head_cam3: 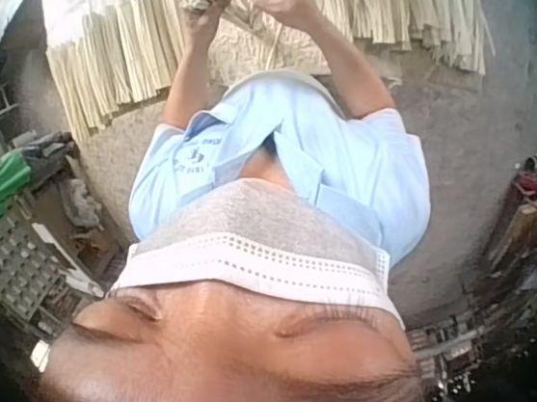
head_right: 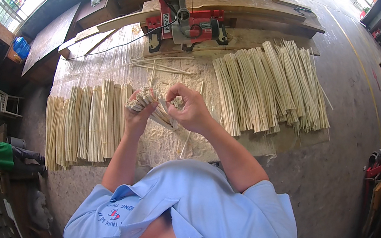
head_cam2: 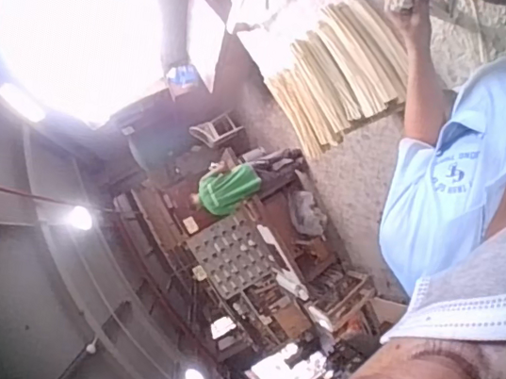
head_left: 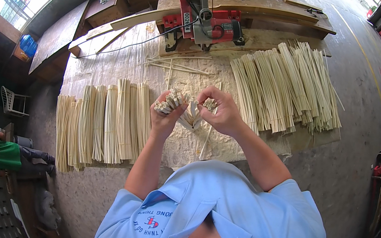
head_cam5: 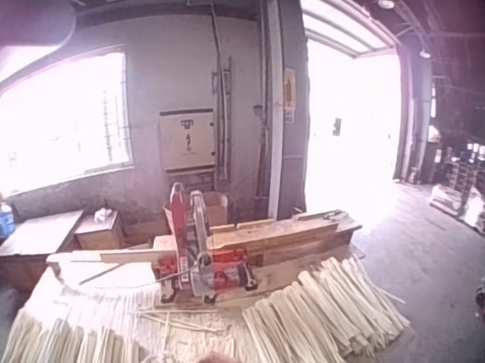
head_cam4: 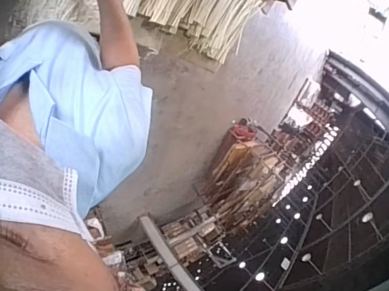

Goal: The person gathers and aligns thin bamboo strips on a work surface, then separates them into smaller bundles by hand. The person repeatedly picks up bundles, splits them, and places them back on the table.

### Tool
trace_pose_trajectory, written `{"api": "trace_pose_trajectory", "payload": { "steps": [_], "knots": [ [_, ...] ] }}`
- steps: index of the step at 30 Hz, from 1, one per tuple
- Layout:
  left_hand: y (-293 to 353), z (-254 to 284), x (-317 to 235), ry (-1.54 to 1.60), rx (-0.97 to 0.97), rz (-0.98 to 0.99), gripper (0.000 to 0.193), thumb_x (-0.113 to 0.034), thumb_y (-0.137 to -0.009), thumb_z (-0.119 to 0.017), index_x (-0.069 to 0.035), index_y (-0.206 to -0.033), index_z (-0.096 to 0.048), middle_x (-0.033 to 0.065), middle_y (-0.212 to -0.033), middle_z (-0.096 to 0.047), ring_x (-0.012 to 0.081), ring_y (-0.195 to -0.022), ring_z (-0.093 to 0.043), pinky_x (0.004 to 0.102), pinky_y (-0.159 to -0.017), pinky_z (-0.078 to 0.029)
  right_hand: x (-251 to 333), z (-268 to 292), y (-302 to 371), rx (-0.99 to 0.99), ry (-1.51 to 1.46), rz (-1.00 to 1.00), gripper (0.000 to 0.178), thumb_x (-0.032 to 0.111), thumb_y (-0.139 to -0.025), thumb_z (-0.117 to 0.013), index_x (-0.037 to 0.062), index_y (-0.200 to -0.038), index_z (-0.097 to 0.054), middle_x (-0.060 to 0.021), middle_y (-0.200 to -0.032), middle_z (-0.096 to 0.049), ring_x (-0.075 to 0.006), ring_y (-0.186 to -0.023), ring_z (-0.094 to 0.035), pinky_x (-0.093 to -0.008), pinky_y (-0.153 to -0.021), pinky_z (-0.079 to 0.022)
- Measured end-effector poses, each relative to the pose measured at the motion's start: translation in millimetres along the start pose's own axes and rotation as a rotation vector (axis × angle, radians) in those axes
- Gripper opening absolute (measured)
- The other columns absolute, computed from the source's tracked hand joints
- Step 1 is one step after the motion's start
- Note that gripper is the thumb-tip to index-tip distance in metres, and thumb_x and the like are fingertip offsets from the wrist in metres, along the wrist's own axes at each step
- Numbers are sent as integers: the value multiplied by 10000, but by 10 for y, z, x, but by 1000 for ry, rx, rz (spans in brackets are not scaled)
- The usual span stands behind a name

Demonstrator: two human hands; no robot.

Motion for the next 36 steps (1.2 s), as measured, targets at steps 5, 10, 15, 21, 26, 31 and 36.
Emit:
{"api": "trace_pose_trajectory", "payload": {
  "steps": [5,10,15,21,26,31,36],
  "knots": [
    [-15,-10,0,-32,-4,-6,301,51,-886,-741,-11,-1164,-643,26,-987,-701,91,-884,-655,249,-786,-535,24,-32,-13,31,12,-13,165,33,-816,-741,47,-944,-638,-30,-881,-642,-130,-860,-614,-297,-807,-493],
    [-18,-137,-80,-18,2,-65,234,53,-878,-750,-2,-1089,-664,27,-971,-727,87,-867,-665,245,-765,-539,13,-5,9,-91,89,23,107,42,-806,-772,30,-846,-673,-41,-856,-655,-144,-804,-607,-301,-747,-480],
    [24,-67,-40,18,-51,-59,253,61,-871,-755,0,-1099,-662,36,-985,-736,97,-882,-684,246,-769,-553,19,-3,-4,-115,97,46,126,51,-781,-795,16,-833,-686,-62,-837,-658,-176,-746,-608,-321,-690,-491],
    [3,-85,-77,-16,-33,-57,270,52,-869,-766,0,-1111,-658,39,-980,-739,91,-865,-685,247,-752,-557,91,-17,-14,-194,172,87,133,35,-762,-763,16,-844,-661,-61,-790,-618,-166,-722,-590,-312,-653,-483],
    [18,-27,-48,-45,-57,-34,263,46,-861,-774,-8,-1095,-666,19,-947,-730,70,-835,-661,231,-730,-535,82,9,4,-176,156,108,127,39,-749,-715,20,-787,-595,-65,-795,-603,-168,-751,-596,-318,-670,-490],
    [2,-46,-73,-33,-53,-53,220,35,-866,-771,-22,-1056,-676,-7,-907,-712,54,-808,-633,222,-710,-513,117,4,2,-146,130,106,87,5,-773,-678,-5,-854,-647,-86,-874,-634,-178,-813,-616,-312,-724,-498],
    [-13,-42,-93,-39,-77,-53,187,20,-879,-762,-30,-1039,-679,-12,-909,-708,50,-806,-628,222,-714,-510,87,-21,22,-57,79,-4,215,-54,-835,-671,-24,-1040,-728,-105,-972,-677,-197,-929,-655,-314,-816,-517]
  ]
}}
Point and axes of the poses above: each hand's wrist, its own y-axis away from the middle knuckle, its own z-axis out of the back of the hand, x = y × z, the point moved 9 cm from there along -y, towards the middle knuckle
